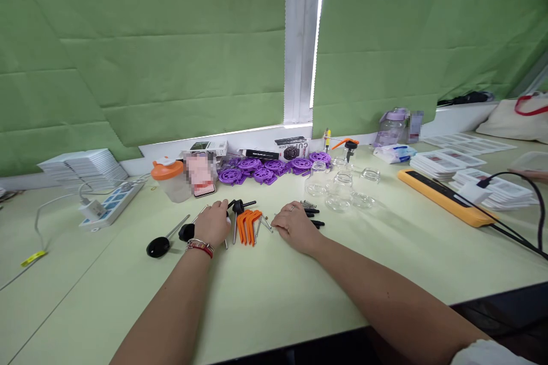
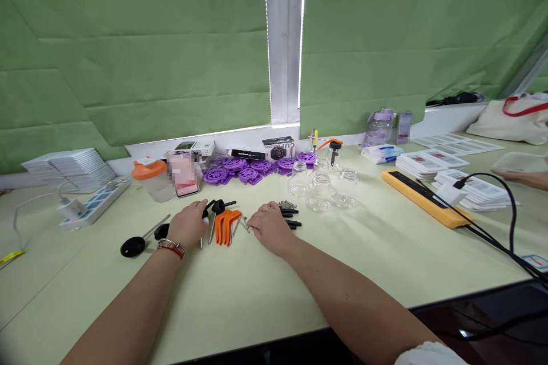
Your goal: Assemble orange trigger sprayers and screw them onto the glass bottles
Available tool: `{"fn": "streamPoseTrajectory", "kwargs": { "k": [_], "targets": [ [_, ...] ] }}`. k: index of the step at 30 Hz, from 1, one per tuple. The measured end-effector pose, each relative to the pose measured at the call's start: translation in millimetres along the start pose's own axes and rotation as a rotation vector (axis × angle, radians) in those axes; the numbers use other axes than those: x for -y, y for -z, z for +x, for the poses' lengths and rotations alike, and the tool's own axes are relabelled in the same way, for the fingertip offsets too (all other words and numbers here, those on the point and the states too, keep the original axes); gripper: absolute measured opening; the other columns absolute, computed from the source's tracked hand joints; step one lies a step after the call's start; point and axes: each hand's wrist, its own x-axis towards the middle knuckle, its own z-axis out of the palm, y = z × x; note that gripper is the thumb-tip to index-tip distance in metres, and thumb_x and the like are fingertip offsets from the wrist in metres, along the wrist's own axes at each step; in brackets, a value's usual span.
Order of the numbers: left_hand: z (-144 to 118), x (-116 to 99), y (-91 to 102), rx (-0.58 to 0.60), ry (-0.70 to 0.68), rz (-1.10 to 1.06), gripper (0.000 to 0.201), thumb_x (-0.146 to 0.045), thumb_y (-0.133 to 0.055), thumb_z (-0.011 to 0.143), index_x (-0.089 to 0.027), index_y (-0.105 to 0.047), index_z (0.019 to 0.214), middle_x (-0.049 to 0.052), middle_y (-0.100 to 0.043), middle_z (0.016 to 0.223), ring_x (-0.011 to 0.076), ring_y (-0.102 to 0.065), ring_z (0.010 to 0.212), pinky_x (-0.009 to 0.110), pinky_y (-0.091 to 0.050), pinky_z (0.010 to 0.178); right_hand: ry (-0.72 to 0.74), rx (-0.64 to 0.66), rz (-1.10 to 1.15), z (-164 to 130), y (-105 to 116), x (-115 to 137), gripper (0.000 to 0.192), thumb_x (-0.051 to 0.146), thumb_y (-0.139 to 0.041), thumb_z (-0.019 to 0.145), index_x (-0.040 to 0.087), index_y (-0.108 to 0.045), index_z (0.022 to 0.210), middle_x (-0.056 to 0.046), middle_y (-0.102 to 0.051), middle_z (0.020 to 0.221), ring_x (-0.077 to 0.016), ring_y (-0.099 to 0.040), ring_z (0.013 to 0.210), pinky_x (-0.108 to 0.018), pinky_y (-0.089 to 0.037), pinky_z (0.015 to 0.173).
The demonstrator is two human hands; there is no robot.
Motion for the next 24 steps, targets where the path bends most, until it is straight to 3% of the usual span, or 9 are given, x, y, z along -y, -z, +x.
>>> {"fn": "streamPoseTrajectory", "kwargs": {
  "k": [4, 11, 15, 17, 19, 24],
  "targets": [
    [-2.3, -2.0, 6.4, -0.032, 0.042, -0.029, 0.033, -0.016, -0.043, 0.076, -0.016, -0.055, 0.107, 0.014, -0.058, 0.108, 0.0279, -0.057, 0.097, 0.036, -0.047, 0.071, -0.024, -0.034, -0.006, -1.3, 2.2, 0.3, 0.028, 0.01, -0.048, 0.085, 0.023, -0.07, 0.097, -0.004, -0.071, 0.093, -0.0191, -0.056, 0.089, -0.039, -0.029, 0.093],
    [-16.3, -5.1, 28.2, -0.446, 0.127, -0.116, 0.039, -0.027, -0.05, 0.073, -0.013, -0.051, 0.11, 0.014, -0.051, 0.107, 0.0268, -0.057, 0.092, 0.034, -0.049, 0.069, -0.131, -0.137, 0.112, -2.1, 14.2, 2.3, 0.028, 0.011, -0.046, 0.088, 0.02, -0.07, 0.099, -0.006, -0.069, 0.092, -0.018, -0.059, 0.084, -0.04, -0.035, 0.091],
    [-26.1, -12.0, 30.8, -0.583, 0.092, -0.315, 0.033, -0.03, -0.055, 0.071, -0.016, -0.052, 0.1, 0.011, -0.052, 0.101, 0.0242, -0.057, 0.089, 0.033, -0.048, 0.073, -0.271, -0.189, 0.313, -2.3, 20.3, 1.5, 0.019, 0.015, -0.05, 0.085, 0.018, -0.069, 0.087, -0.005, -0.069, 0.088, -0.0181, -0.061, 0.083, -0.036, -0.042, 0.084],
    [-30.8, -20.9, 29.4, -0.573, 0.117, -0.461, 0.031, -0.036, -0.057, 0.073, -0.018, -0.049, 0.096, 0.007, -0.055, 0.091, 0.0215, -0.058, 0.08, 0.032, -0.047, 0.069, -0.38, -0.203, 0.467, -2.4, 22.1, 0.8, 0.015, 0.02, -0.052, 0.084, 0.018, -0.067, 0.083, -0.005, -0.069, 0.084, -0.0175, -0.061, 0.079, -0.033, -0.046, 0.076],
    [-35.0, -32.7, 26.8, -0.479, 0.13, -0.626, 0.034, -0.043, -0.057, 0.075, -0.021, -0.045, 0.098, 0.002, -0.056, 0.08, 0.0176, -0.057, 0.066, 0.029, -0.045, 0.062, -0.476, -0.208, 0.672, -2.5, 23.7, 0.8, 0.015, 0.027, -0.053, 0.083, 0.018, -0.065, 0.083, -0.004, -0.069, 0.083, -0.0162, -0.062, 0.075, -0.031, -0.048, 0.071],
    [-40.2, -59.1, 15.6, -0.321, 0.056, -0.863, 0.042, -0.048, -0.064, 0.071, -0.023, -0.039, 0.095, -0.001, -0.056, 0.076, 0.0154, -0.054, 0.062, 0.028, -0.041, 0.059, -0.549, -0.25, 1.164, -1.7, 26.2, 4.2, 0.027, 0.042, -0.063, 0.076, 0.017, -0.061, 0.084, -0.006, -0.069, 0.089, -0.0131, -0.063, 0.068, -0.03, -0.052, 0.068]
  ]
}}
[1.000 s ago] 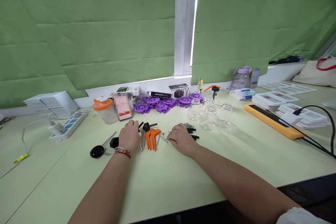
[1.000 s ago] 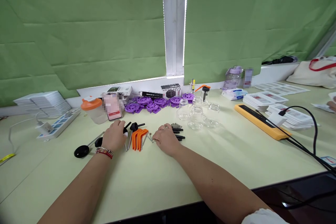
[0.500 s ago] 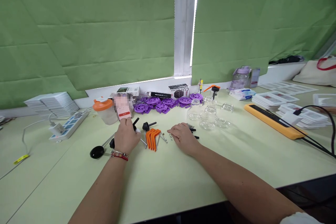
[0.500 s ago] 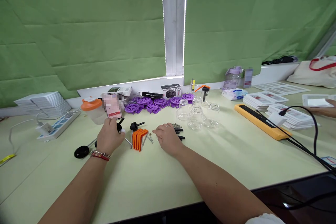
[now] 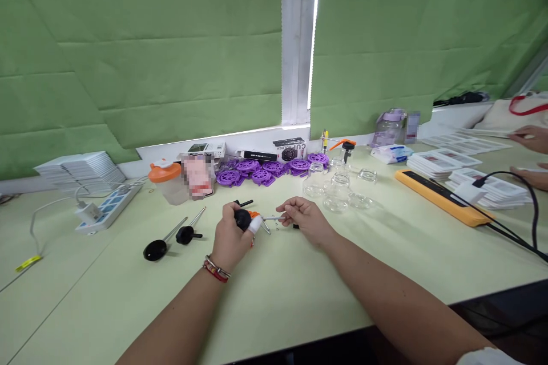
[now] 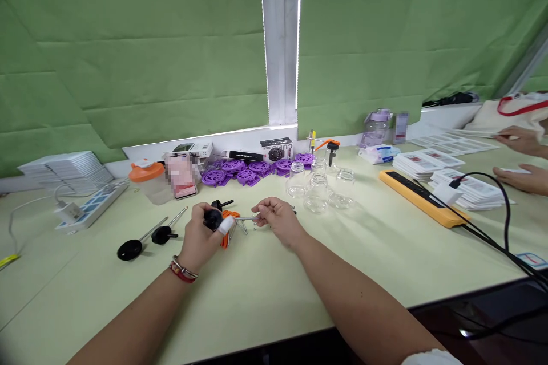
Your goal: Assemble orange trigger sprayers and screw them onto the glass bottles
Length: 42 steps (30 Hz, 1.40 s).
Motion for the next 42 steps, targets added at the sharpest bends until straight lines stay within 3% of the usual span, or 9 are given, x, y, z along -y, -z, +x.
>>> {"fn": "streamPoseTrajectory", "kwargs": {
  "k": [6, 10, 12, 14, 17, 20, 26, 32, 42],
  "targets": [
    [-1.1, 2.8, -11.1, 0.026, 0.077, -0.191, 0.045, -0.044, -0.066, 0.07, -0.023, -0.038, 0.099, -0.002, -0.051, 0.077, 0.0141, -0.051, 0.063, 0.027, -0.04, 0.06, -0.049, -0.019, 0.082, 4.6, 2.0, -7.5, 0.031, 0.043, -0.071, 0.068, 0.016, -0.062, 0.081, -0.003, -0.068, 0.07, -0.0136, -0.065, 0.063, -0.03, -0.053, 0.066],
    [-0.2, 0.1, -5.2, 0.356, 0.068, -0.555, 0.053, -0.042, -0.069, 0.068, -0.023, -0.041, 0.108, 0.005, -0.052, 0.099, 0.0142, -0.053, 0.078, 0.026, -0.043, 0.066, -0.012, -0.109, 0.011, 12.2, 11.5, -13.8, 0.025, 0.038, -0.069, 0.068, 0.016, -0.062, 0.08, -0.002, -0.068, 0.065, -0.0146, -0.066, 0.063, -0.032, -0.053, 0.069],
    [0.5, -1.6, -1.6, 0.533, 0.175, -0.822, 0.052, -0.051, -0.062, 0.072, -0.024, -0.043, 0.112, 0.007, -0.052, 0.106, 0.0142, -0.054, 0.076, 0.025, -0.042, 0.058, 0.018, -0.135, -0.035, 14.0, 15.5, -14.4, 0.021, 0.035, -0.067, 0.07, 0.016, -0.062, 0.079, -0.002, -0.067, 0.064, -0.0146, -0.065, 0.062, -0.032, -0.053, 0.068],
    [2.1, -1.8, 1.0, 0.587, 0.306, -1.004, 0.047, -0.059, -0.05, 0.079, -0.022, -0.048, 0.108, 0.009, -0.054, 0.106, 0.0145, -0.055, 0.072, 0.024, -0.04, 0.051, 0.055, -0.131, -0.091, 13.5, 16.7, -13.9, 0.018, 0.033, -0.063, 0.072, 0.016, -0.063, 0.08, -0.002, -0.067, 0.064, -0.0145, -0.065, 0.062, -0.032, -0.053, 0.068],
    [5.6, 1.9, 2.0, 0.579, 0.41, -1.011, 0.039, -0.054, -0.054, 0.079, -0.018, -0.054, 0.092, 0.007, -0.06, 0.09, 0.0111, -0.052, 0.059, 0.024, -0.038, 0.049, 0.095, -0.079, -0.146, 10.2, 13.1, -13.2, 0.018, 0.033, -0.061, 0.075, 0.017, -0.064, 0.083, -0.002, -0.069, 0.068, -0.0155, -0.066, 0.065, -0.033, -0.053, 0.07],
    [8.4, 7.5, 1.0, 0.546, 0.368, -0.938, 0.028, -0.04, -0.065, 0.075, -0.017, -0.054, 0.085, 0.001, -0.058, 0.072, 0.0069, -0.044, 0.049, 0.022, -0.035, 0.048, 0.083, -0.023, -0.118, 8.1, 8.5, -13.7, 0.021, 0.035, -0.062, 0.075, 0.017, -0.065, 0.085, -0.003, -0.07, 0.071, -0.0162, -0.067, 0.067, -0.033, -0.053, 0.07],
    [9.7, 12.1, -0.7, 0.356, 0.256, -0.851, 0.02, -0.028, -0.072, 0.068, -0.017, -0.058, 0.076, 0.004, -0.059, 0.099, 0.0092, -0.053, 0.068, 0.023, -0.044, 0.059, 0.022, -0.055, -0.099, 9.7, 12.1, -15.8, 0.022, 0.035, -0.066, 0.071, 0.016, -0.065, 0.081, -0.001, -0.066, 0.061, -0.0132, -0.061, 0.056, -0.028, -0.049, 0.06],
    [9.4, 13.9, -0.6, 0.34, 0.138, -0.73, 0.015, -0.027, -0.069, 0.072, -0.018, -0.061, 0.081, 0.004, -0.06, 0.101, 0.0143, -0.056, 0.089, 0.026, -0.046, 0.076, -0.022, -0.067, -0.132, 9.3, 13.6, -16.2, 0.019, 0.033, -0.065, 0.07, 0.016, -0.066, 0.08, 0.001, -0.061, 0.06, -0.0096, -0.052, 0.051, -0.025, -0.044, 0.052],
    [7.7, 17.8, -1.0, 0.42, 0.19, -0.626, 0.03, -0.028, -0.066, 0.072, -0.019, -0.06, 0.099, 0.001, -0.061, 0.083, 0.008, -0.051, 0.056, 0.022, -0.043, 0.053, -0.033, -0.053, -0.126, 9.3, 13.7, -16.7, 0.024, 0.037, -0.065, 0.071, 0.015, -0.067, 0.081, 0.0, -0.062, 0.066, -0.0081, -0.047, 0.05, -0.024, -0.041, 0.051]
  ]
}}
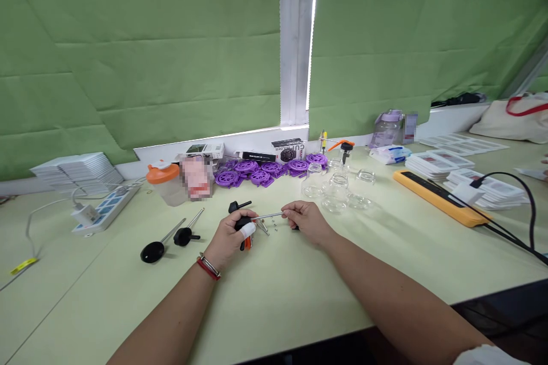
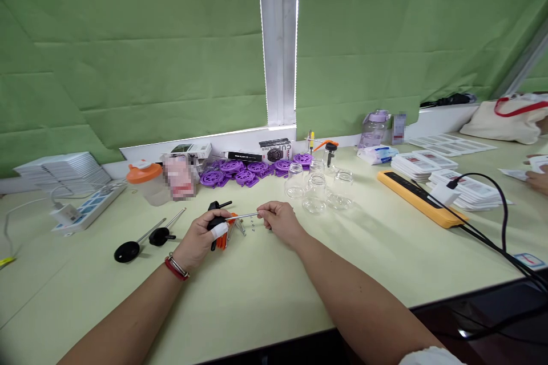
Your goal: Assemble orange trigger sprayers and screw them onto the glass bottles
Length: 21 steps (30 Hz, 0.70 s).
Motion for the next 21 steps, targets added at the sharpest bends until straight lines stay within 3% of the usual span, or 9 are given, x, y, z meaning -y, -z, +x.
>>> {"fn": "streamPoseTrajectory", "kwargs": {
  "k": [9, 14, 21],
  "targets": [
    [0.8, 3.0, 1.2, 0.04, -0.018, -0.041, 0.029, -0.029, -0.066, 0.073, -0.018, -0.055, 0.098, 0.001, -0.058, 0.082, 0.0092, -0.054, 0.058, 0.025, -0.047, 0.056, -0.008, 0.016, -0.038, -1.8, -1.0, 2.7, 0.024, 0.036, -0.062, 0.073, 0.015, -0.065, 0.082, -0.001, -0.061, 0.066, -0.0078, -0.045, 0.05, -0.023, -0.039, 0.049],
    [1.5, 1.3, 2.6, 0.011, -0.045, 0.06, 0.043, -0.03, -0.065, 0.074, -0.02, -0.052, 0.114, 0.008, -0.058, 0.111, 0.0159, -0.057, 0.089, 0.028, -0.048, 0.075, 0.011, 0.018, -0.059, -2.6, -1.4, 4.4, 0.024, 0.037, -0.061, 0.072, 0.015, -0.065, 0.08, -0.001, -0.06, 0.066, -0.0078, -0.044, 0.049, -0.023, -0.038, 0.047],
    [-0.5, -0.7, 2.7, 0.109, -0.02, 0.168, 0.03, -0.036, -0.061, 0.078, -0.018, -0.054, 0.1, -0.001, -0.053, 0.076, 0.008, -0.046, 0.056, 0.022, -0.042, 0.052, -0.01, -0.011, -0.099, -4.8, -2.5, 6.9, 0.025, 0.04, -0.06, 0.073, 0.015, -0.063, 0.076, -0.001, -0.058, 0.061, -0.0083, -0.041, 0.047, -0.023, -0.035, 0.045]
  ]
}}
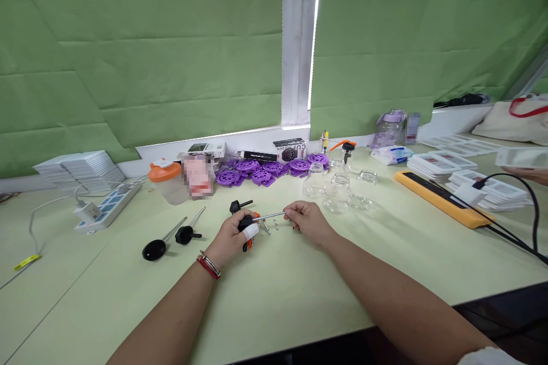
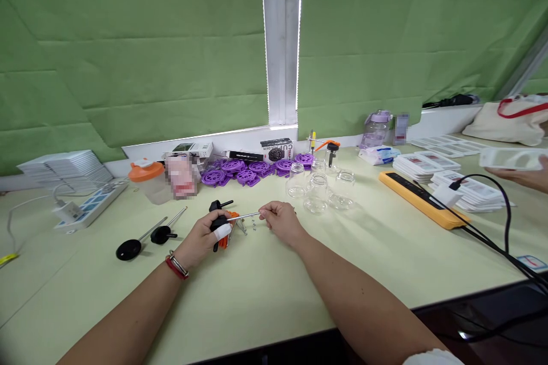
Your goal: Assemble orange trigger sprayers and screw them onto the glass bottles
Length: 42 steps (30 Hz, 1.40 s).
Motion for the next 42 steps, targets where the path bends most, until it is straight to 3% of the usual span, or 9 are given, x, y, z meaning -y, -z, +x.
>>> {"fn": "streamPoseTrajectory", "kwargs": {
  "k": [10, 17, 22, 32, 42],
  "targets": [
    [-0.1, -1.6, -1.4, 0.007, -0.013, -0.025, 0.027, -0.036, -0.061, 0.078, -0.018, -0.052, 0.097, -0.001, -0.051, 0.078, 0.0072, -0.046, 0.057, 0.021, -0.042, 0.051, 0.011, 0.009, -0.109, -2.0, 0.4, -0.2, 0.037, 0.051, -0.053, 0.08, 0.017, -0.056, 0.065, 0.003, -0.046, 0.048, -0.0082, -0.036, 0.043, -0.023, -0.032, 0.045],
    [-0.8, -1.5, -0.1, 0.043, -0.034, -0.028, 0.027, -0.036, -0.06, 0.079, -0.018, -0.052, 0.098, -0.001, -0.051, 0.077, 0.0071, -0.046, 0.056, 0.021, -0.043, 0.051, 0.052, 0.04, -0.181, -2.6, 0.8, 1.9, 0.043, 0.053, -0.048, 0.083, 0.017, -0.054, 0.06, 0.001, -0.051, 0.054, -0.0088, -0.036, 0.046, -0.023, -0.03, 0.046],
    [-1.3, 1.2, 0.6, 0.052, -0.032, -0.031, 0.028, -0.036, -0.061, 0.079, -0.018, -0.052, 0.099, 0.0, -0.053, 0.081, 0.0069, -0.047, 0.056, 0.022, -0.043, 0.052, 0.069, 0.061, -0.275, -2.4, 1.2, 3.9, 0.049, 0.053, -0.042, 0.086, 0.017, -0.051, 0.054, 0.002, -0.043, 0.05, -0.0094, -0.034, 0.047, -0.024, -0.03, 0.048],
    [-0.9, 0.0, -2.3, 0.046, -0.035, -0.051, 0.029, -0.037, -0.062, 0.077, -0.018, -0.052, 0.097, -0.001, -0.051, 0.081, 0.0076, -0.046, 0.057, 0.021, -0.042, 0.051, 0.131, -0.008, -0.256, 4.0, 1.3, -7.3, 0.039, 0.054, -0.05, 0.081, 0.019, -0.049, 0.063, 0.004, -0.041, 0.054, -0.0104, -0.033, 0.05, -0.024, -0.029, 0.048],
    [-1.3, -0.5, -1.8, 0.033, -0.016, -0.063, 0.03, -0.037, -0.063, 0.076, -0.018, -0.053, 0.097, 0.0, -0.053, 0.081, 0.0077, -0.046, 0.056, 0.021, -0.042, 0.051, 0.163, -0.032, -0.425, 3.4, 2.2, -4.0, 0.039, 0.051, -0.045, 0.084, 0.02, -0.052, 0.061, 0.003, -0.04, 0.051, -0.0122, -0.036, 0.05, -0.025, -0.029, 0.049]
  ]
}}
